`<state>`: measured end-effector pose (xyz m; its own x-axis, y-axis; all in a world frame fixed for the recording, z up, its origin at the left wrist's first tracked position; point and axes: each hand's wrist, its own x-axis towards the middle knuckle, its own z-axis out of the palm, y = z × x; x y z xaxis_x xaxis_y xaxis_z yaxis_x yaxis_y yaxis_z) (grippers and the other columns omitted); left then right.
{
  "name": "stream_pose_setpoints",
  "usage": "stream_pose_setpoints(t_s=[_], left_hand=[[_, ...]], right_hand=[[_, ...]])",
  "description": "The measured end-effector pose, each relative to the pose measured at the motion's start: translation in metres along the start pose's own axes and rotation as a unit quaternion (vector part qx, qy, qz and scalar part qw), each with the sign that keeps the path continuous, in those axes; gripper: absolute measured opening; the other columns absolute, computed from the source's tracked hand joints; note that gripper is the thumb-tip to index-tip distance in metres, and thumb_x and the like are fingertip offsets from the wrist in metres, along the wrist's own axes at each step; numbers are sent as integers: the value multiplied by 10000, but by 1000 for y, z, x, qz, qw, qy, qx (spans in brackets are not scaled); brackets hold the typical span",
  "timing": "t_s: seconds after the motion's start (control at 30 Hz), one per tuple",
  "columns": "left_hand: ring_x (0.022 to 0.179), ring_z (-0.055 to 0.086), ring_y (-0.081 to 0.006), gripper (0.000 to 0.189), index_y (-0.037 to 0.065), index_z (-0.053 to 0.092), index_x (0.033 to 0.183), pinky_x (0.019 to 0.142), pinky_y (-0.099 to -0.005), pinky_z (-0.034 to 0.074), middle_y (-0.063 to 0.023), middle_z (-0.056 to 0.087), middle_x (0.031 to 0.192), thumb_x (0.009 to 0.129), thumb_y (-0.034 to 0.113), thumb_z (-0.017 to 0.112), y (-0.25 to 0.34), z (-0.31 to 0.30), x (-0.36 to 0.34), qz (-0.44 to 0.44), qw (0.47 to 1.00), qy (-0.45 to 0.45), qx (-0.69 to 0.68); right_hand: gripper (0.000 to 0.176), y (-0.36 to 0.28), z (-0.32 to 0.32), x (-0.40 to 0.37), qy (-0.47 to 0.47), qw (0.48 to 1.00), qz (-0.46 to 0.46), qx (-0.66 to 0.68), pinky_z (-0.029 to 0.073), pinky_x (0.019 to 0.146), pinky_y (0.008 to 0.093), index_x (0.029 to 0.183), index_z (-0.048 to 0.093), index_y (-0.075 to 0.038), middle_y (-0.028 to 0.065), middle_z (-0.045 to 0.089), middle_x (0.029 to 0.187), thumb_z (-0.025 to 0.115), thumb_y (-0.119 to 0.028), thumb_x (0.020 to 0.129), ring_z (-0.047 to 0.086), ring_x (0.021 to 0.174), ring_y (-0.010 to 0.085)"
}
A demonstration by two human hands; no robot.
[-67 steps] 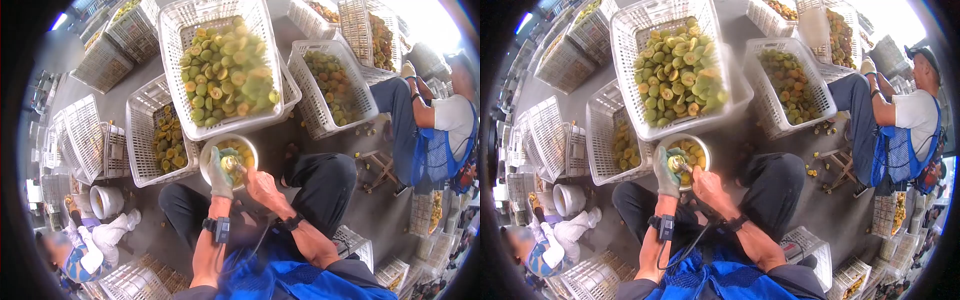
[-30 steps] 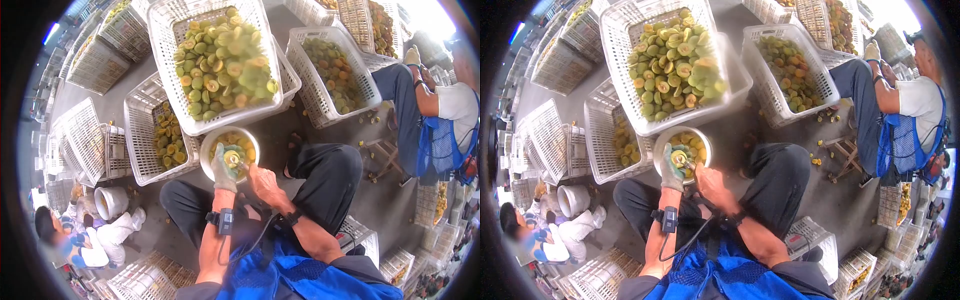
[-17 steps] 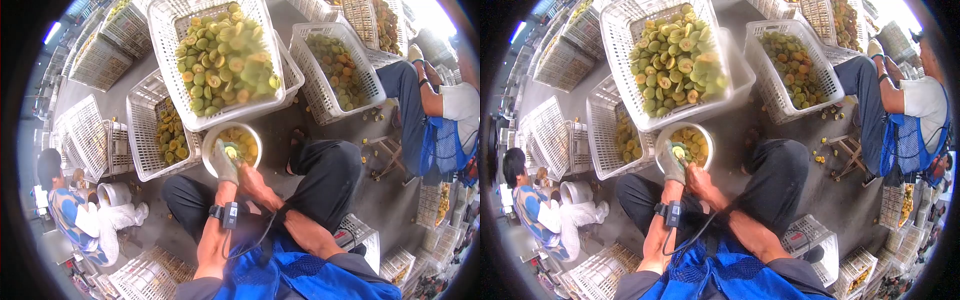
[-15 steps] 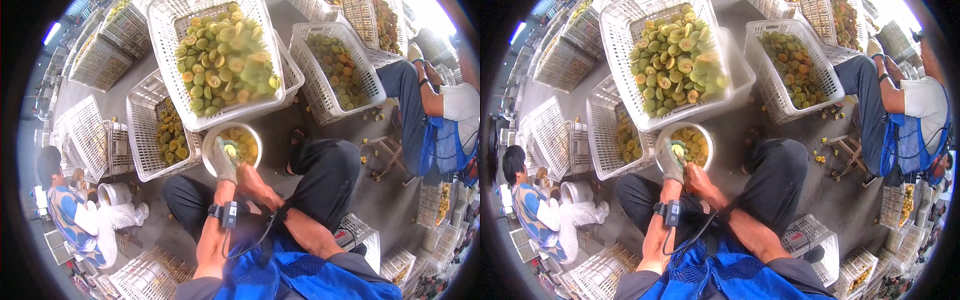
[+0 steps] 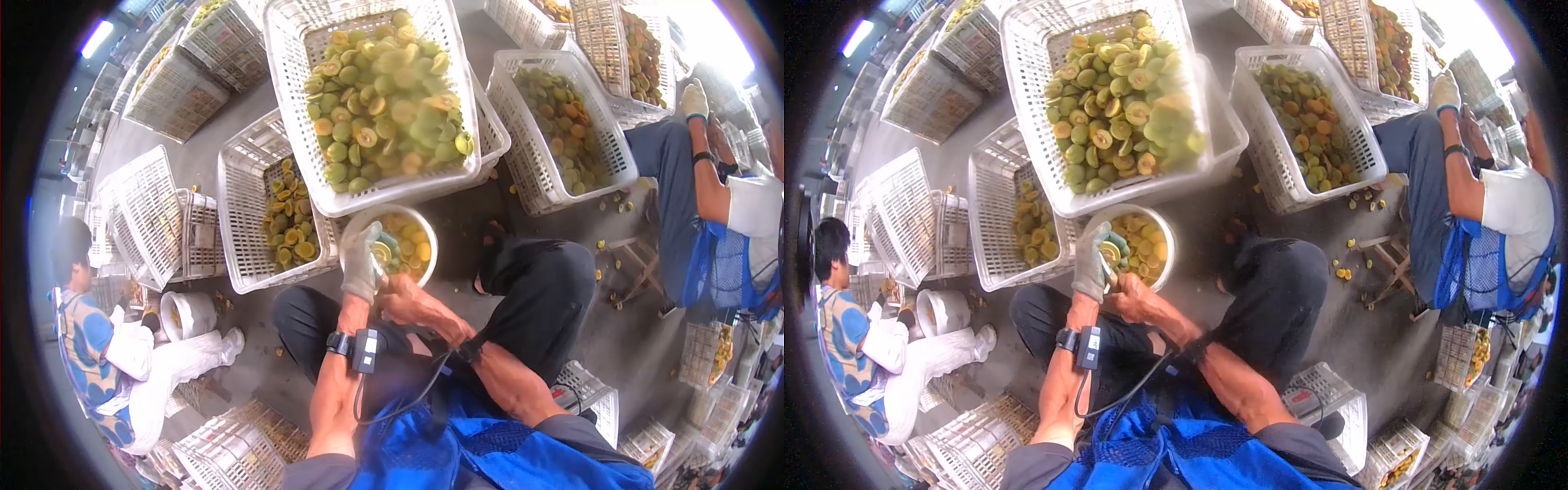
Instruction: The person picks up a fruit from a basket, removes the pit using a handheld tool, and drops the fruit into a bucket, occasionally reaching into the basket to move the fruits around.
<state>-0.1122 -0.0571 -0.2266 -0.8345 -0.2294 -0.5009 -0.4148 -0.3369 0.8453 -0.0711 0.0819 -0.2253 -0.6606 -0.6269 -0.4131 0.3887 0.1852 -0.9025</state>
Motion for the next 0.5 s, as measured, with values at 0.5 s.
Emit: stream_pose_setpoints(t_s=[0.5], left_hand=[[532, 648, -146, 402, 18, 696, 809, 466, -270, 531, -88, 689, 662, 1008, 360, 628, 24, -52, 25, 137, 979, 153, -13]], right_hand=[[231, 37, -15, -3, 49, 998, 38, 1, 448, 457, 312, 889, 667, 72, 82, 699, 715, 552, -119, 949, 671, 598, 175]])
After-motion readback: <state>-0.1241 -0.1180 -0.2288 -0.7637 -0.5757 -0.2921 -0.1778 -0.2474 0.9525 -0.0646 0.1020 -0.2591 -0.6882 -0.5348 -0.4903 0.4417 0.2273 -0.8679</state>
